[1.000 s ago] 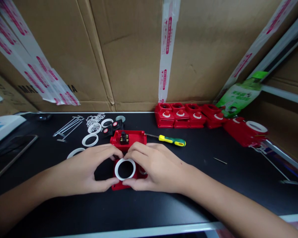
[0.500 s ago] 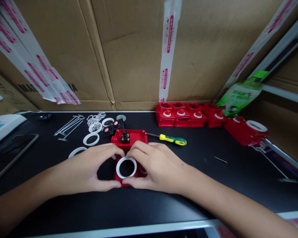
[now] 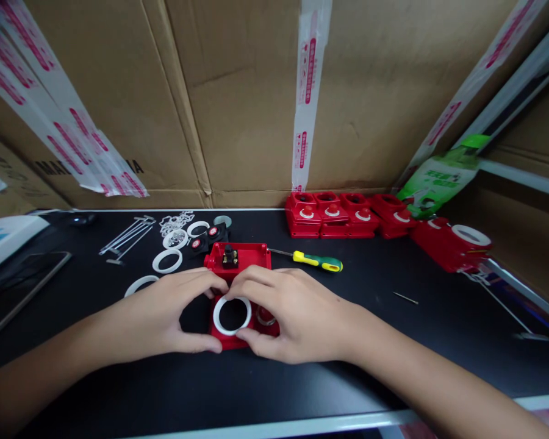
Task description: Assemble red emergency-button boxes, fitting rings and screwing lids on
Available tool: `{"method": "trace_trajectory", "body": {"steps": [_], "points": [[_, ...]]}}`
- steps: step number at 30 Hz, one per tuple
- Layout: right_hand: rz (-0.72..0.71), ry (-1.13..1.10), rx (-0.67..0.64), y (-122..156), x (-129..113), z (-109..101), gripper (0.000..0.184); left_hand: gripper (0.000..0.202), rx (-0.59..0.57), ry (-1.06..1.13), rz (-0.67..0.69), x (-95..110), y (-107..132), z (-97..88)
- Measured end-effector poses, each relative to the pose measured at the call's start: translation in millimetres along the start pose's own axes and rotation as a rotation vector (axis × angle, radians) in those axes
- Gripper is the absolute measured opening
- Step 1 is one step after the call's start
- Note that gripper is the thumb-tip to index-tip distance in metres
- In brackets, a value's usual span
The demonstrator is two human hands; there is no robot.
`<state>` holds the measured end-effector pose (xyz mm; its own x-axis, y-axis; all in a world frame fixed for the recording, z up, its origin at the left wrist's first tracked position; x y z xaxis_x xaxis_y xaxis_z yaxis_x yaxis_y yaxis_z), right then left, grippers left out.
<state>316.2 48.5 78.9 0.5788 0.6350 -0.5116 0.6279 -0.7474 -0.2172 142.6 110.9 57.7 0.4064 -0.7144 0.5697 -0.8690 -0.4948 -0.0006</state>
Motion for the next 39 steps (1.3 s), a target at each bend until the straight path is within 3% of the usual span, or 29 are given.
{"method": "trace_trajectory", "body": {"steps": [15,39], "points": [[0.057,0.12,0.002,-1.7,-3.2,1.7,0.041,0.054,-0.008,-0.008,0.004,0.8,-0.3,0.4],[0.057,0.064,0.011,-1.3,-1.2,-0.5,0.043,0.053,0.014,0.029,0.0,0.9,0.7,-0.5]]}}
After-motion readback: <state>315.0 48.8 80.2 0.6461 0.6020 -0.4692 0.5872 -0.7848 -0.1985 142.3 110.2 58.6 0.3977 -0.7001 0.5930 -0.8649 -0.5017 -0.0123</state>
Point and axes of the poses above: each hand's wrist, its own y-axis away from the middle knuckle, its own z-axis out of the palm, x = y × z, the point moved 6 cm from there along -y, towards the middle knuckle
